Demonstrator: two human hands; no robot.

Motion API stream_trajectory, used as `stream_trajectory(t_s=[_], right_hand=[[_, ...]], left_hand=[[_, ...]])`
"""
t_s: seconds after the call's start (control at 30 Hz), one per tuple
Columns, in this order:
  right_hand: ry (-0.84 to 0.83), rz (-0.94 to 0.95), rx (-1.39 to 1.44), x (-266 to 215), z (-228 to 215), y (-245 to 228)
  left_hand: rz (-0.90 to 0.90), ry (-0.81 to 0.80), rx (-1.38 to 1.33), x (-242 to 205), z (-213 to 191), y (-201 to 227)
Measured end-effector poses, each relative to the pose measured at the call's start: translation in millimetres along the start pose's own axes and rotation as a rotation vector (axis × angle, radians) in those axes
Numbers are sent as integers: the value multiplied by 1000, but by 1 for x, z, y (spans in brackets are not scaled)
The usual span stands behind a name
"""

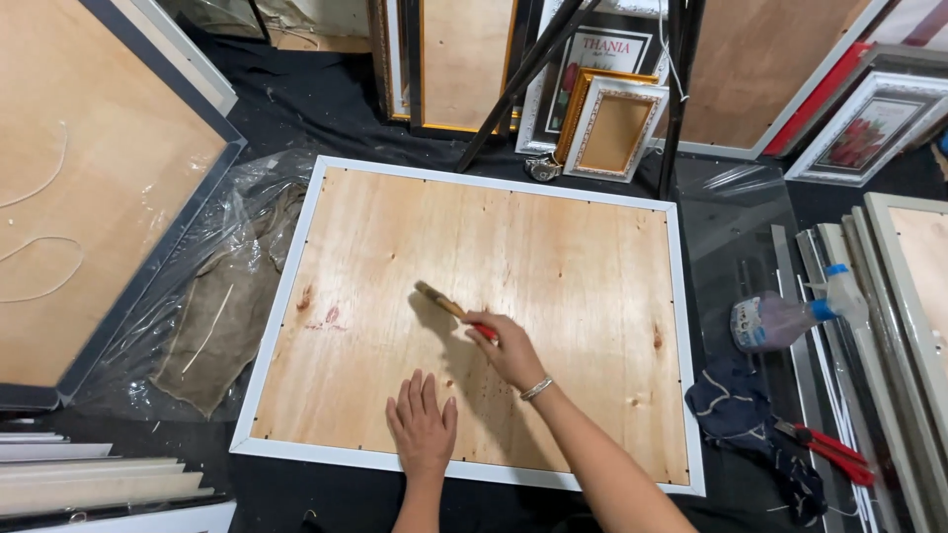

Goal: Placing a wooden back into a frame, wiping it with a cloth, and then brushing the surface.

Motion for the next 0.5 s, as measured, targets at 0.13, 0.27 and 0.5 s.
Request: stream_trajectory(t_s=[0.13,0.27,0.5], right_hand=[[353,-139,-160,56,-112,49],[764,14,-731,49,-172,133],[157,104,-48,67,-52,56]], left_hand=[[-33,-31,-33,-1,8,-2],[-12,-63,19,-1,9,0],[-19,-33,-2,-2,7,-2]])
Point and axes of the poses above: each hand's wrist, its own x-axis towards the middle knuckle, its own z-axis out of the palm, y = z × x, the point moved 10 cm from there along x, towards the middle knuckle, and after that the axes turned 13 degrees about y, right-handed, at the moved point
